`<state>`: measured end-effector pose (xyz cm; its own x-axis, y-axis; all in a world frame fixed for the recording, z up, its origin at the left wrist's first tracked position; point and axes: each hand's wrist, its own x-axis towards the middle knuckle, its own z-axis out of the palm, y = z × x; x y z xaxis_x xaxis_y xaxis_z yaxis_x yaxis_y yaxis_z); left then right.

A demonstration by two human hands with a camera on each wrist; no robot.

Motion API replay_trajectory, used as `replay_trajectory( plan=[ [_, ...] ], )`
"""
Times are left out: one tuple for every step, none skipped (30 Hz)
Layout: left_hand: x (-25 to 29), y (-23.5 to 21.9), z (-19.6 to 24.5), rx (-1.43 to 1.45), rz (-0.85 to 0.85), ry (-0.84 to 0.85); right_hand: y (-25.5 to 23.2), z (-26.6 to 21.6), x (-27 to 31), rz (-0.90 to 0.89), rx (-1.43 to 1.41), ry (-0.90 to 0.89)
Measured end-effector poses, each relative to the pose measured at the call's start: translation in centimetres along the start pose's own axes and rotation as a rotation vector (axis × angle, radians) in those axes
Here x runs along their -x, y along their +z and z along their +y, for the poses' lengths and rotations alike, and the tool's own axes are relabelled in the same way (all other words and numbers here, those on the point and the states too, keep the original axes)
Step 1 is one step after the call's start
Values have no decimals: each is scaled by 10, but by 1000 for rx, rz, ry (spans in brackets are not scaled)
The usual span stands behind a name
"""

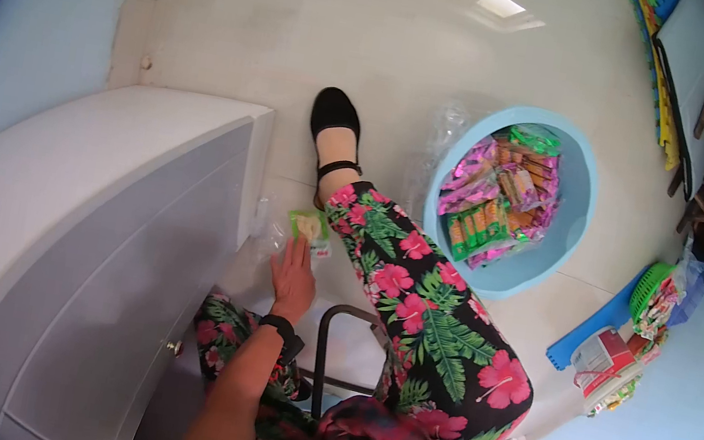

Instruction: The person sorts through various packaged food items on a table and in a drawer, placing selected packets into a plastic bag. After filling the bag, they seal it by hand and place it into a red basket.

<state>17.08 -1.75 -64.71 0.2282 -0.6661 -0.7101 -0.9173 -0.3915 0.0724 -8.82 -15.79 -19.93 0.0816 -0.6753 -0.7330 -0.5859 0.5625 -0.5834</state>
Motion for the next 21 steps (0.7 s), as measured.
replay_trajectory(
  plan=[
    [-2,-15,-5,97,-32,-44,-3,5,4,-7,-50,37],
    [-9,-29,-9,198,-57,-84,-5,12,9,-11,-97,70],
    [-17,-39,-12,300,-82,-123,-6,15,10,-13,-143,103],
    [-23,-49,-16,340,55,-138,-7,16,8,-24,-147,74],
    [-30,-55,-20,380,191,-150,-7,16,7,-33,-149,47],
    [-35,-63,-22,421,325,-158,-7,16,7,-40,-151,22],
    [-41,-71,-25,448,317,-182,-6,16,7,-40,-164,13],
    [-48,-82,-27,476,312,-205,-5,15,5,-41,-177,2],
    [-54,-86,-29,506,309,-227,-4,16,3,-39,-188,-13],
    [-58,-86,-31,530,233,-269,-4,15,3,-39,-191,38],
    [-62,-83,-32,555,154,-310,-6,12,5,-38,-192,90],
    [-65,-78,-31,580,72,-349,-8,13,8,-35,-191,144],
    [-69,-69,-28,536,82,-400,-9,19,13,-26,-199,117],
    [-73,-59,-24,493,91,-452,-8,23,13,-17,-205,89],
    [-77,-50,-20,451,101,-503,-8,26,13,-10,-211,59],
    [-80,-40,-19,443,141,-486,-9,31,9,-33,-167,-69],
    [-81,-33,-22,433,179,-471,-6,25,5,-24,-176,-34],
    [-78,-27,-26,418,215,-458,-4,16,5,-17,-189,5],
    [-78,-22,-29,429,228,-471,-2,12,5,-9,-208,39],
    [-80,-16,-30,441,245,-484,-1,13,5,-5,-205,30],
    [-83,-10,-30,457,263,-495,-1,14,5,1,-200,19]
  ],
)
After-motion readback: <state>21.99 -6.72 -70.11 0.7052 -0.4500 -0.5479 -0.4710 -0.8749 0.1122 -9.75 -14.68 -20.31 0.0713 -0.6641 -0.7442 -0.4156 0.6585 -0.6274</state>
